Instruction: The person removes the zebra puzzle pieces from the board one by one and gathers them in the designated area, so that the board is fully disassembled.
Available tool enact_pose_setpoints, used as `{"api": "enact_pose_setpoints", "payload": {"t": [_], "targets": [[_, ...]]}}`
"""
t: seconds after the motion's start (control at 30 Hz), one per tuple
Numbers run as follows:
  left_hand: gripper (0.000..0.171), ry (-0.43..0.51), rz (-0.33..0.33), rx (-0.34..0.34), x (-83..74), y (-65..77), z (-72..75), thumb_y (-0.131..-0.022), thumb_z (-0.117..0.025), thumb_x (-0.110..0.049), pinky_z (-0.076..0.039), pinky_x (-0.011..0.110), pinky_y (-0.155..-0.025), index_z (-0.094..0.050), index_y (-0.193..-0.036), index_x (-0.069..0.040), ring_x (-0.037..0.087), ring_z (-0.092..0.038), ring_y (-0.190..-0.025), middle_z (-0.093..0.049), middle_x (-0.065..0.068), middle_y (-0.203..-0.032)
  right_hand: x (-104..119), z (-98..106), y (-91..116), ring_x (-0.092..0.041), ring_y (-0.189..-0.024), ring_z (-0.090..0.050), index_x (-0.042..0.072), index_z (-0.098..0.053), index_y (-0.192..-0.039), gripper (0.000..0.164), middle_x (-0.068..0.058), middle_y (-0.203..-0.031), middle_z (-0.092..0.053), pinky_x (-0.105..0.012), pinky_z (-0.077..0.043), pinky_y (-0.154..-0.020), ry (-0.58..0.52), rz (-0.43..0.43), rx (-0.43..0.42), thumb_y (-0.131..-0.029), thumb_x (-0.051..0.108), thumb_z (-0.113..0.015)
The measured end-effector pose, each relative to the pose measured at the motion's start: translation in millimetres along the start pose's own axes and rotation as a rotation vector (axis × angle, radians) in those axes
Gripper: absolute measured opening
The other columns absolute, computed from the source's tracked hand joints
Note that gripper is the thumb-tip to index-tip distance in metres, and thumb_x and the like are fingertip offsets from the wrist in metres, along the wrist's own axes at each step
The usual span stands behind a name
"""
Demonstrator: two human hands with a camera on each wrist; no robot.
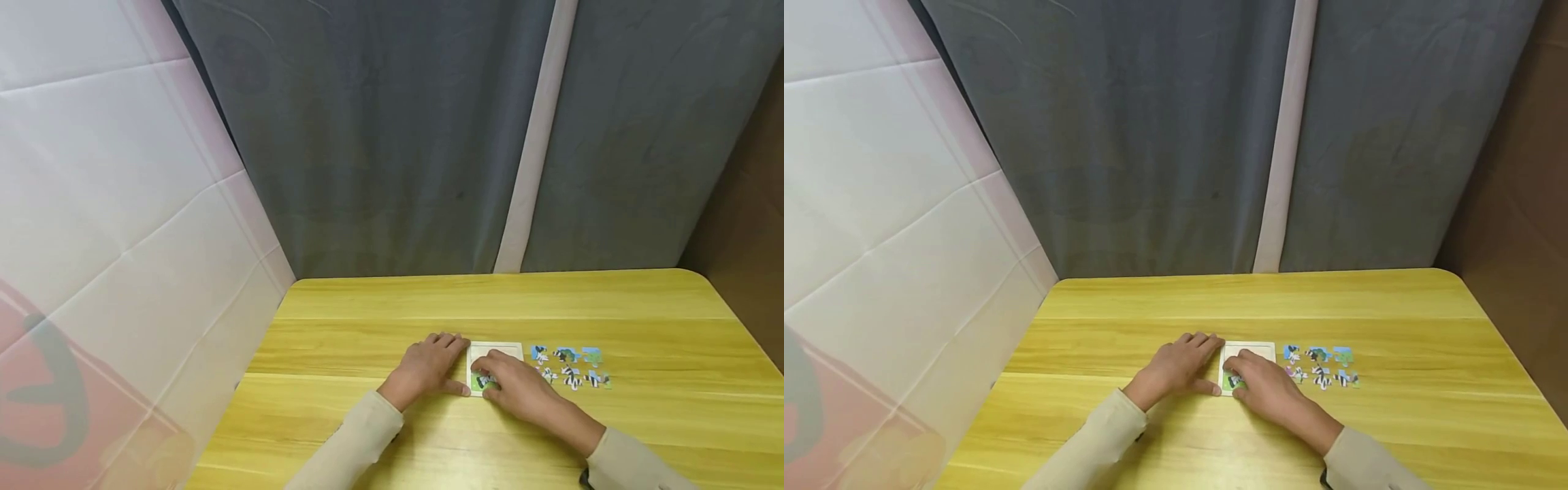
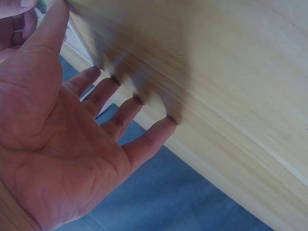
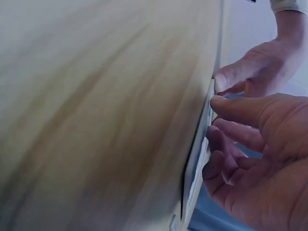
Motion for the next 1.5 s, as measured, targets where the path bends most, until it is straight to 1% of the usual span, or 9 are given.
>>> {"api": "enact_pose_setpoints", "payload": {"t": [0.1, 0.33, 0.6, 0.73, 0.9, 1.07, 1.2, 1.33, 1.5], "targets": [[0.094, -0.008, -0.002, 0.001, -0.2, -0.5, -0.2, -0.085, -0.069, -0.076, -0.059, 0.044, -0.1, -0.038, -0.162, -0.031, 0.023, -0.051, -0.146, -0.046, -0.007, -0.165, -2.2, -1.8, -2.2, -0.003, -0.08, -0.053, 0.015, -0.073, -0.118, 0.039, 0.006, -0.101, -0.063, -0.022, -0.046, -0.066, -0.036, 0.001, 0.004, -0.083, 0.013, -0.089], [0.095, -0.01, 0.009, 0.012, 0.5, -0.8, -2.4, -0.086, -0.068, -0.077, -0.058, 0.045, -0.102, -0.036, -0.163, -0.031, 0.022, -0.05, -0.148, -0.045, -0.008, -0.166, -4.3, -0.3, -3.8, -0.003, -0.077, -0.052, 0.011, -0.071, -0.119, 0.04, 0.003, -0.1, -0.061, -0.021, -0.046, -0.067, -0.162, 0.034, 0.028, -0.084, 0.007, -0.088], [0.096, -0.021, 0.017, 0.014, 0.4, -1.6, -4.2, -0.085, -0.067, -0.079, -0.058, 0.045, -0.102, -0.035, -0.163, -0.032, 0.022, -0.049, -0.149, -0.043, -0.008, -0.167, -5.4, 0.7, -3.9, -0.004, -0.078, -0.054, 0.014, -0.073, -0.119, 0.038, 0.001, -0.103, -0.062, -0.021, -0.045, -0.067, -0.188, 0.016, 0.038, -0.084, 0.009, -0.088], [0.096, -0.016, 0.017, 0.01, 0.6, -1.2, -3.9, -0.085, -0.068, -0.078, -0.058, 0.046, -0.101, -0.036, -0.163, -0.032, 0.023, -0.049, -0.148, -0.044, -0.008, -0.166, -6.3, 0.1, -4.0, -0.003, -0.077, -0.054, 0.014, -0.073, -0.118, 0.038, 0.002, -0.1, -0.064, -0.021, -0.046, -0.067, -0.204, 0.011, 0.032, -0.084, 0.007, -0.088], [0.095, -0.011, 0.013, 0.005, 0.6, -1.2, -3.8, -0.086, -0.068, -0.077, -0.058, 0.047, -0.101, -0.036, -0.163, -0.031, 0.023, -0.049, -0.148, -0.045, -0.007, -0.166, -6.9, -0.2, -5.2, -0.001, -0.078, -0.053, 0.013, -0.073, -0.117, 0.037, 0.004, -0.095, -0.063, -0.021, -0.047, -0.068, -0.197, 0.006, 0.023, -0.083, 0.003, -0.085], [0.095, -0.009, 0.005, -0.01, 1.2, -1.3, -3.8, -0.086, -0.068, -0.077, -0.058, 0.046, -0.101, -0.037, -0.163, -0.03, 0.024, -0.05, -0.147, -0.046, -0.006, -0.165, -4.8, -0.2, -6.3, -0.002, -0.08, -0.053, 0.011, -0.074, -0.119, 0.038, 0.004, -0.094, -0.063, -0.022, -0.046, -0.068, -0.163, -0.003, 0.027, -0.084, 0.003, -0.086], [0.095, -0.012, 0.007, -0.009, 0.6, -1.4, -3.2, -0.086, -0.068, -0.077, -0.059, 0.046, -0.1, -0.037, -0.163, -0.031, 0.023, -0.05, -0.147, -0.046, -0.007, -0.165, -3.0, -0.7, -6.6, -0.003, -0.079, -0.052, 0.009, -0.072, -0.123, 0.041, 0.004, -0.094, -0.064, -0.022, -0.045, -0.066, -0.136, -0.038, 0.024, -0.084, 0.003, -0.086], [0.095, -0.009, 0.01, -0.008, 0.2, -0.9, -3.0, -0.085, -0.069, -0.076, -0.059, 0.045, -0.1, -0.037, -0.162, -0.031, 0.023, -0.05, -0.147, -0.046, -0.007, -0.164, -2.2, -1.2, -6.6, -0.003, -0.077, -0.054, 0.009, -0.072, -0.117, 0.037, 0.004, -0.095, -0.067, -0.021, -0.047, -0.066, -0.124, -0.08, 0.009, -0.083, 0.003, -0.086], [0.095, -0.013, 0.013, -0.005, 0.2, -1.2, -3.3, -0.085, -0.069, -0.077, -0.059, 0.045, -0.1, -0.037, -0.163, -0.031, 0.023, -0.05, -0.147, -0.046, -0.008, -0.164, -1.2, -1.4, -7.3, -0.002, -0.077, -0.055, 0.01, -0.074, -0.113, 0.034, 0.005, -0.096, -0.068, -0.021, -0.049, -0.068, -0.092, -0.099, -0.005, -0.082, 0.004, -0.088]]}}
Point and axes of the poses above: each hand's wrist, its own y-axis away from the middle knuckle, its own z-axis out of the back of the hand, x = y × z, the point moved 5 cm from there along -y, towards the middle knuckle
